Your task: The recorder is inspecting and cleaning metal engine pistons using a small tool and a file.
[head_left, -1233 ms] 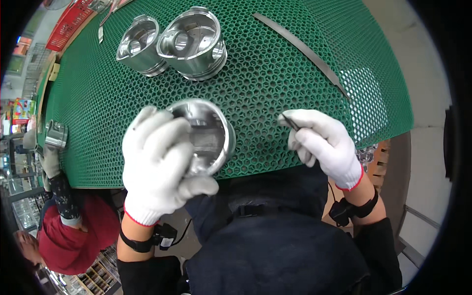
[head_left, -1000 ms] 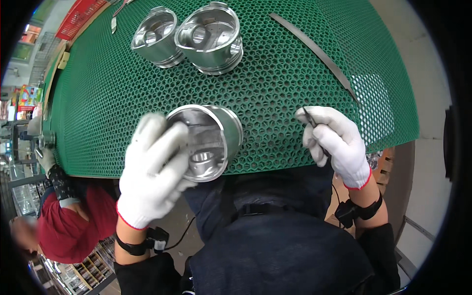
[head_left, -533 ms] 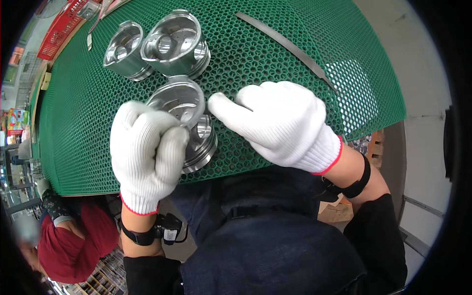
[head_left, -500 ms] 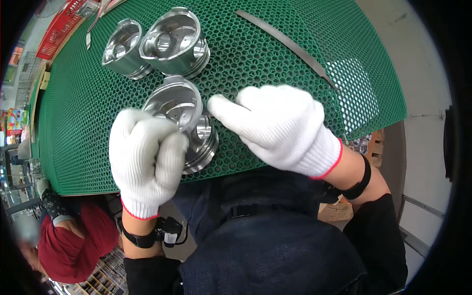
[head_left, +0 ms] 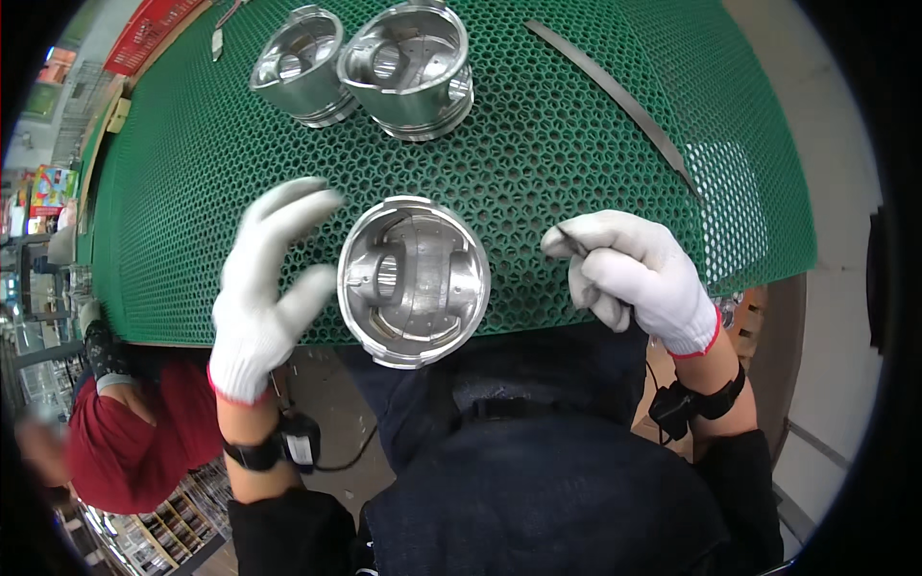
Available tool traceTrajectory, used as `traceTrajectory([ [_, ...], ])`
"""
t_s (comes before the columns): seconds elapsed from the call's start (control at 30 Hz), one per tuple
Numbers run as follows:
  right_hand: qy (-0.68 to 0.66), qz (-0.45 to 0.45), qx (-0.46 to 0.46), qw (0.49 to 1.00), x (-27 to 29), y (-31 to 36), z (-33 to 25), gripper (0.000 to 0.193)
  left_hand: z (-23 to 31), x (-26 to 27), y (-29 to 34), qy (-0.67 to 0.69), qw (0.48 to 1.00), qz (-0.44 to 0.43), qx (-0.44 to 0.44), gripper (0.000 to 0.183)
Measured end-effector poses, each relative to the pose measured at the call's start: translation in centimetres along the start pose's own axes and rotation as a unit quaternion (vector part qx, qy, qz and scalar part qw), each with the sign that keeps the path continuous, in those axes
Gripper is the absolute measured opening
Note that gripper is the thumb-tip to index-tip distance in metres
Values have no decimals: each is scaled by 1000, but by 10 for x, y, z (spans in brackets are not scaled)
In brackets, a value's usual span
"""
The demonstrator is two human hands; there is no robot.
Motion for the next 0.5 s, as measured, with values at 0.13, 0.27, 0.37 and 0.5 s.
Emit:
traceTrajectory([
  [0.13, -84, 40, 12, 996, 4, 2, 7, 34, 20, -53, -42, 79, 975, -181, -106, 44],
  [0.27, -226, 44, 51, 972, 19, 19, 21, 31, 100, -42, -44, -55, 962, -45, -263, 43],
  [0.37, 20, 11, 94, 995, -9, 32, -3, 26, 112, -48, -29, -120, 970, -47, -205, 45],
  [0.5, 159, 92, 281, 942, -20, 25, -24, 22, 107, -62, -28, -178, 965, -48, -184, 46],
])
Point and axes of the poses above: each hand's wrist, its own y-axis away from the middle knuckle, its own x-axis out of the back of the hand, z = x × y, the point moved 6 cm from there along -y, towards the middle knuckle, and after that the axes turned 12 degrees about z, right-handed, at the moved point
